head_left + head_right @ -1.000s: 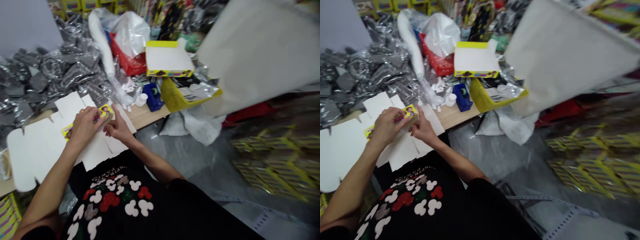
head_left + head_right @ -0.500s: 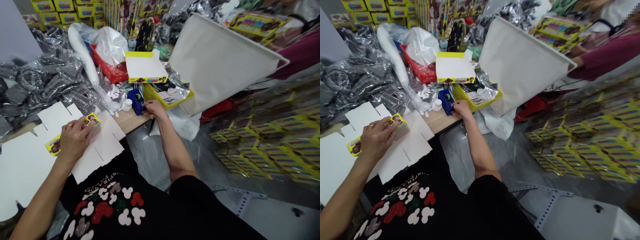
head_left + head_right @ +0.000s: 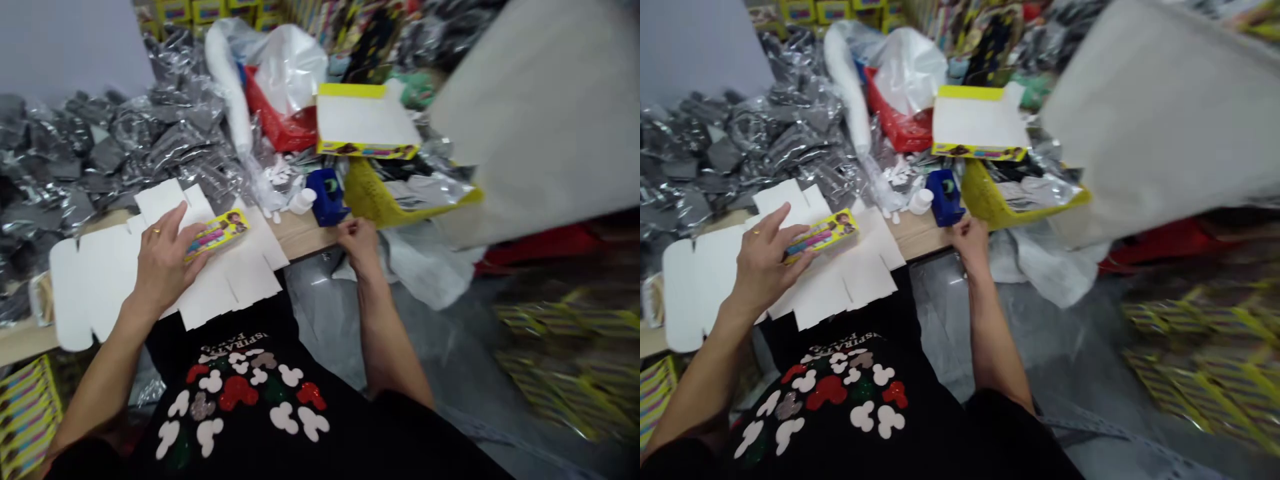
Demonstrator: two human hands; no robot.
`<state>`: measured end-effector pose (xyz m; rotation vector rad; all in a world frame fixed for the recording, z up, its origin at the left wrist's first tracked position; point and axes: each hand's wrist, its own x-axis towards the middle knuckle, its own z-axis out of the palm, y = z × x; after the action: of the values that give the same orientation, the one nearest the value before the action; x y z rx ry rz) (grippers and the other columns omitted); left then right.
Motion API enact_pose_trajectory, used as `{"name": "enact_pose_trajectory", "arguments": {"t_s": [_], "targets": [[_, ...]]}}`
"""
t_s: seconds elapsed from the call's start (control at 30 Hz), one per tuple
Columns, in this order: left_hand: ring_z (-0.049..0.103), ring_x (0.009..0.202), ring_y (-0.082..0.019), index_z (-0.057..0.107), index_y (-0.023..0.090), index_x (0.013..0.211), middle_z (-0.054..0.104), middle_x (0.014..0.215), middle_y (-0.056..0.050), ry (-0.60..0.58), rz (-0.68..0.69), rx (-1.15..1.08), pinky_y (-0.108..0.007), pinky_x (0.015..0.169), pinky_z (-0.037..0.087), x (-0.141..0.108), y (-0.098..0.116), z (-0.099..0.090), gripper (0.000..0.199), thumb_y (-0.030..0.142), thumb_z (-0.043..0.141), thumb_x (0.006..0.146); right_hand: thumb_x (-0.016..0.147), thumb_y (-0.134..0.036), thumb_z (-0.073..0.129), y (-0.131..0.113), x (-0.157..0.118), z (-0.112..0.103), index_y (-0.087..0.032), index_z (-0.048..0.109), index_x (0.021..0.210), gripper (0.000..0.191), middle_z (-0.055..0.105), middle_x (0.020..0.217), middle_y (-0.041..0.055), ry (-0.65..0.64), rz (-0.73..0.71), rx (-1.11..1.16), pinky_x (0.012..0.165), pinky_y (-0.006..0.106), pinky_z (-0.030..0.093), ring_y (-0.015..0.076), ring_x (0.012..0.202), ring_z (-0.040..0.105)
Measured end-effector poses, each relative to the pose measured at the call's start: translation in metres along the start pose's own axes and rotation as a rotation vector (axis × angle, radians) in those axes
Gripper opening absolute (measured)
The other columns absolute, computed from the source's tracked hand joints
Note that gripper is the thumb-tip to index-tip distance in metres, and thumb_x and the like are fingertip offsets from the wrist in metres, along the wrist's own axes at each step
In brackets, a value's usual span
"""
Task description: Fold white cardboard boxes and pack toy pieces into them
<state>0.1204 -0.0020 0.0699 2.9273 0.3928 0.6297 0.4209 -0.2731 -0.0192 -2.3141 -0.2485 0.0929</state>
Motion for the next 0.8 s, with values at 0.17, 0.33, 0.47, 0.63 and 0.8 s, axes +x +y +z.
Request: {"name": "enact_pose_trajectory", "arguments": {"t_s": [0.17, 0.33, 0.47, 0.63, 0.8], "targets": [[0.059, 0.144, -0.033, 0.068, 0.023, 0.13, 0.064, 0.155, -0.015, -0.006, 0.02, -0.09, -0.053, 0.119, 0.047, -0.047, -0.026, -0.022, 0.048, 0.06, 0.069, 0.099, 0.085, -0.025, 0.059, -0.063, -0.09, 0.027, -0.024, 0.06, 0.085, 0.001, 0.066, 0.068, 0.0004, -0.359, -0.317, 0.315, 0.068, 0.031, 0.055, 0.0173, 0.062, 0.064], [0.068, 0.133, -0.032, 0.066, 0.026, 0.137, 0.068, 0.151, -0.015, 0.049, 0.136, -0.139, -0.05, 0.11, 0.053, -0.067, -0.026, -0.005, 0.051, 0.057, 0.074, 0.098, 0.091, -0.036, 0.067, -0.131, -0.154, 0.066, -0.022, 0.062, 0.087, 0.016, 0.07, 0.067, -0.0023, -0.577, -0.408, 0.754, 0.062, 0.026, 0.055, 0.0127, 0.06, 0.065], [0.073, 0.12, -0.029, 0.069, 0.025, 0.133, 0.072, 0.143, -0.014, 0.057, 0.052, -0.046, -0.046, 0.097, 0.057, -0.071, -0.028, 0.006, 0.03, 0.036, 0.059, 0.107, 0.089, -0.035, 0.071, -0.147, -0.145, 0.08, -0.022, 0.063, 0.086, 0.016, 0.069, 0.065, -0.0034, -0.662, -0.381, 0.871, 0.059, 0.026, 0.057, 0.0114, 0.058, 0.064], [0.066, 0.132, -0.03, 0.066, 0.024, 0.137, 0.068, 0.151, -0.013, 0.013, -0.033, -0.007, -0.048, 0.104, 0.055, -0.06, -0.036, 0.005, 0.033, 0.033, 0.054, 0.108, 0.088, -0.029, 0.071, -0.147, -0.134, 0.09, -0.023, 0.073, 0.119, 0.031, 0.069, 0.066, -0.0061, -0.708, -0.366, 0.867, 0.059, 0.026, 0.058, 0.0109, 0.056, 0.061], [0.062, 0.134, -0.036, 0.068, 0.023, 0.133, 0.065, 0.152, -0.016, 0.042, -0.075, 0.034, -0.052, 0.106, 0.052, -0.043, -0.055, 0.009, 0.036, 0.046, 0.056, 0.108, 0.09, -0.027, 0.067, -0.152, -0.146, 0.098, -0.026, 0.055, 0.161, 0.072, 0.073, 0.071, -0.0071, -0.778, -0.347, 0.865, 0.065, 0.031, 0.062, 0.0131, 0.06, 0.065]]}}
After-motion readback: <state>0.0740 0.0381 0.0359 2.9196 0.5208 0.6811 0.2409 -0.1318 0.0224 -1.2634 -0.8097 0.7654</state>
